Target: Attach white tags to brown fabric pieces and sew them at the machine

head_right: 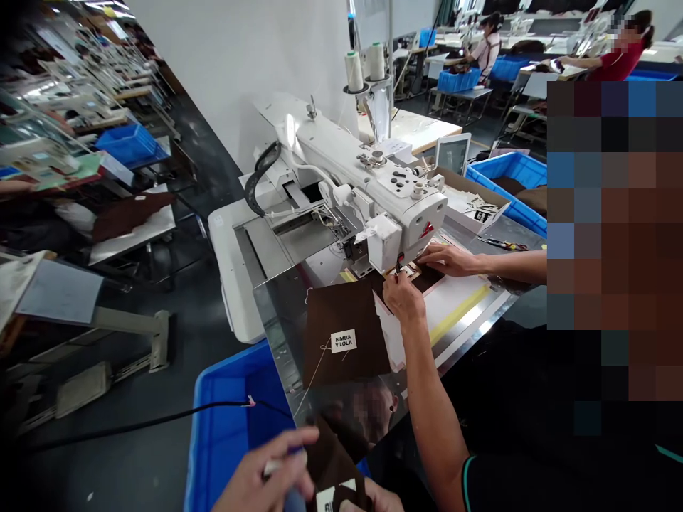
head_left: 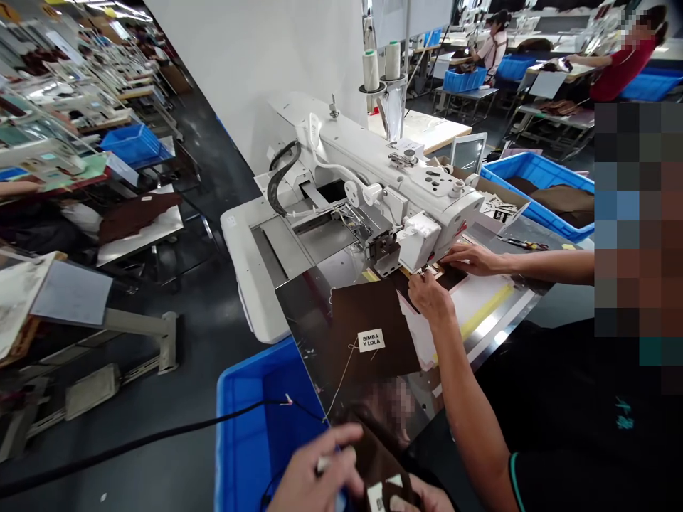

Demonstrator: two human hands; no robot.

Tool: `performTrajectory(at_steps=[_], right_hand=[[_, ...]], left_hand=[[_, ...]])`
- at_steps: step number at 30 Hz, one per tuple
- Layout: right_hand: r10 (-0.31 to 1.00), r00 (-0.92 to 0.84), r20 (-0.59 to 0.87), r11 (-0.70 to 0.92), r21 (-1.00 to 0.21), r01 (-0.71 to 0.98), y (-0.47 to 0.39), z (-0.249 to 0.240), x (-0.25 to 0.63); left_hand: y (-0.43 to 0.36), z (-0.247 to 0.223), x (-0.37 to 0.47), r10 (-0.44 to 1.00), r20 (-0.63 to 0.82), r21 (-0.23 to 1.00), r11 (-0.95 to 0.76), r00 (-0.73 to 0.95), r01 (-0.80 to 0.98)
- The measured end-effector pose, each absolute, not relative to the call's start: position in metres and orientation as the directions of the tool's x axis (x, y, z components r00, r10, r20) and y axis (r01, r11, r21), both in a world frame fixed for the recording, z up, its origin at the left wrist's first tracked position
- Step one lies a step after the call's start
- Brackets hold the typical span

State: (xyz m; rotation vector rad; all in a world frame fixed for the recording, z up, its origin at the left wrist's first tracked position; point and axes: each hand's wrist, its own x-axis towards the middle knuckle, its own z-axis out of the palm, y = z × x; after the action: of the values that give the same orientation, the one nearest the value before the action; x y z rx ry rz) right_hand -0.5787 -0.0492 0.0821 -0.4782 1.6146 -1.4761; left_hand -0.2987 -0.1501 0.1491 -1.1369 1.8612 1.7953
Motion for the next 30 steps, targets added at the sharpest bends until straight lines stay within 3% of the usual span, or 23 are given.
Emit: performTrajectory(at_steps=[3, 6, 10, 14, 17, 22, 26, 30], right_hand=[[-0.739, -0.636, -0.221, 0.151, -0.975, 0.162, -0.083, 0.076, -0.639], [-0.699, -0.708, -0.100, 0.090, -0.995, 0.051, -0.100, 0.070, -0.661], [-0.627, -0.779, -0.005, 0.052, -0.998, -0.035, -0.103, 0.059, -0.652], [-0.510, -0.859, 0.034, 0.066, -0.995, -0.078, -0.101, 0.053, -0.644], [-0.435, -0.898, 0.063, 0.084, -0.990, -0.110, -0.101, 0.055, -0.647], [-0.392, -0.919, 0.037, 0.068, -0.995, -0.069, -0.106, 0.067, -0.662], [-0.475, -0.875, -0.090, 0.022, -0.996, 0.090, -0.109, 0.076, -0.671], [-0.625, -0.743, -0.241, 0.024, -0.957, 0.291, -0.107, 0.079, -0.672]], left_hand=[[-0.188, 0.137, -0.342, -0.656, -0.515, 0.586, 0.200, -0.552, -0.785], [-0.211, 0.120, -0.381, -0.794, -0.365, 0.461, 0.300, -0.487, -0.835], [-0.218, 0.097, -0.404, -0.826, -0.294, 0.344, 0.378, -0.481, -0.859], [-0.225, 0.084, -0.405, -0.775, -0.281, 0.388, 0.447, -0.566, -0.806], [-0.237, 0.089, -0.397, -0.769, -0.283, 0.482, 0.404, -0.574, -0.778], [-0.255, 0.113, -0.350, -0.859, -0.316, 0.669, 0.100, -0.403, -0.737], [-0.256, 0.125, -0.318, -0.899, -0.333, 0.752, -0.072, -0.283, -0.655], [-0.246, 0.129, -0.329, -0.907, -0.298, 0.736, -0.021, -0.296, -0.676]])
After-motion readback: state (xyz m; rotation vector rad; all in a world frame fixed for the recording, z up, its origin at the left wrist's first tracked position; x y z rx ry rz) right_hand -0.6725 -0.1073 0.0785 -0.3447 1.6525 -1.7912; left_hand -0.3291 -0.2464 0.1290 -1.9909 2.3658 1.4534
